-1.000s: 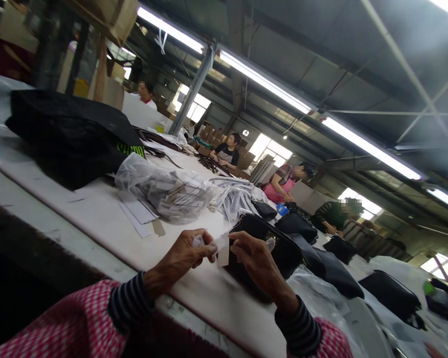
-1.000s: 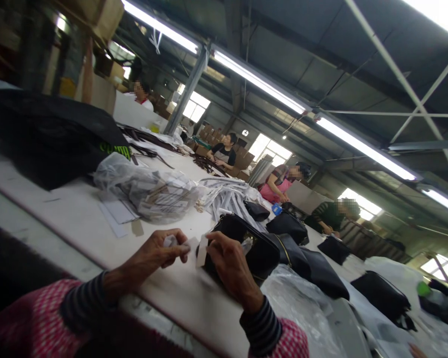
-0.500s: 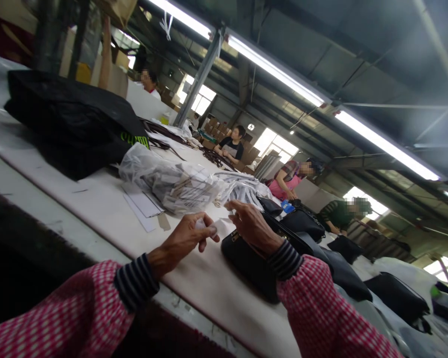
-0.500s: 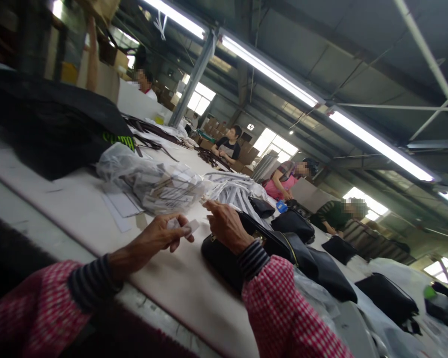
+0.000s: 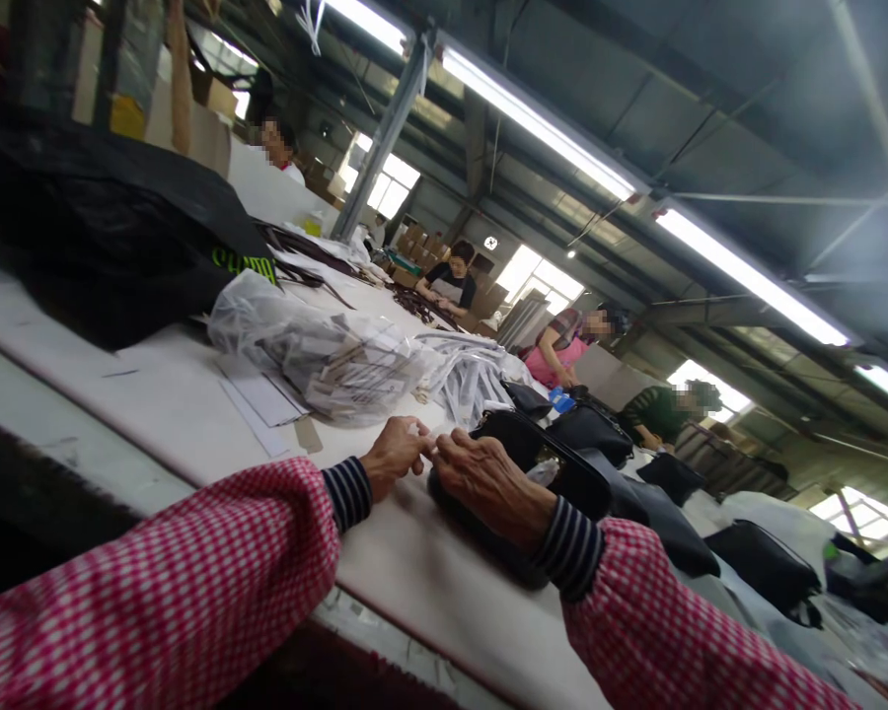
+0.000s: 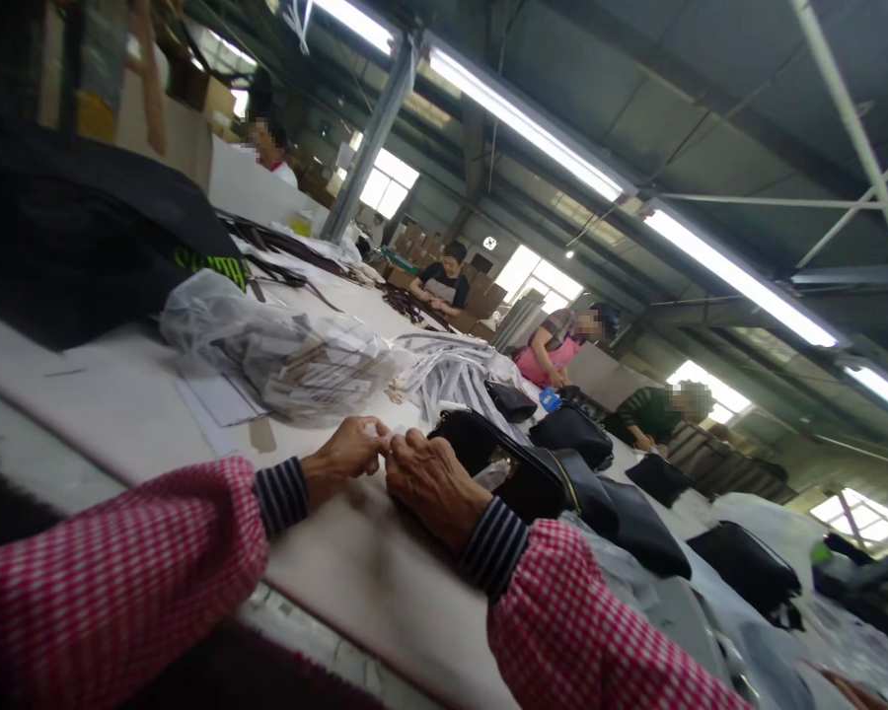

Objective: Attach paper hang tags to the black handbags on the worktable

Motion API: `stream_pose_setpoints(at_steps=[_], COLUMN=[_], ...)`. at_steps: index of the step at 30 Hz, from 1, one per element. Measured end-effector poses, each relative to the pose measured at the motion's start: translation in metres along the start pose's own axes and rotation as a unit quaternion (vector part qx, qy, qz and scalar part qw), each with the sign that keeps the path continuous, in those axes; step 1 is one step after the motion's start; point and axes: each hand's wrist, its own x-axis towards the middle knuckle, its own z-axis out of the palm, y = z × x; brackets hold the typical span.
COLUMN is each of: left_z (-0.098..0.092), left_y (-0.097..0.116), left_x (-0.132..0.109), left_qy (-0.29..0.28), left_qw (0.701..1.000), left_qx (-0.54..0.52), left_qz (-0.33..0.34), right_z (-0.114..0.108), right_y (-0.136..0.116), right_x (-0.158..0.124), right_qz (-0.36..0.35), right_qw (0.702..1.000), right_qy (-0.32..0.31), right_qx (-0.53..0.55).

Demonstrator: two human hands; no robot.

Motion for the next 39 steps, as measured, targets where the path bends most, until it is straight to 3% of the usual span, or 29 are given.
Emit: stream_pose_setpoints(at_steps=[5, 8, 13, 19, 24, 28, 35, 39], left_z=[0.001, 0.007, 0.006, 0.009, 0.025, 0.033, 0.039, 0.042], left_y=[-0.004, -0.002, -0.001, 0.001, -0.004, -0.003, -0.006, -0.01], left_x=[-0.015, -0.025, -0.044, -0.079, -0.087, -0.092, -0.098, -0.098], left_qy=[-0.04, -0.059, -0.034, -0.055, -0.011, 0.0, 0.047, 0.071], left_qw=[0.999, 0.998, 0.999, 0.998, 1.0, 1.0, 0.999, 0.997], left_qx=[-0.005, -0.001, 0.021, 0.036, 0.027, 0.005, 0.013, 0.023], left_qz=[-0.005, -0.005, -0.008, 0.005, -0.008, -0.016, -0.003, -0.019], right_z=[-0.02, -0.029, -0.039, -0.051, -0.048, -0.035, -0.001, 0.02], right_y=[0.007, 0.013, 0.019, 0.008, -0.008, -0.023, -0.05, -0.065], right_x=[-0.005, -0.002, -0.001, -0.01, -0.027, -0.045, -0.064, -0.067], right_qz=[-0.052, -0.048, -0.016, 0.009, 0.01, 0.068, 0.164, 0.23], right_qw=[0.997, 0.991, 0.982, 0.98, 0.985, 0.979, 0.953, 0.921], right_qy=[-0.061, -0.09, -0.115, -0.113, -0.044, 0.038, 0.18, 0.244], right_qx=[0.022, 0.085, 0.15, 0.162, 0.165, 0.187, 0.178, 0.201])
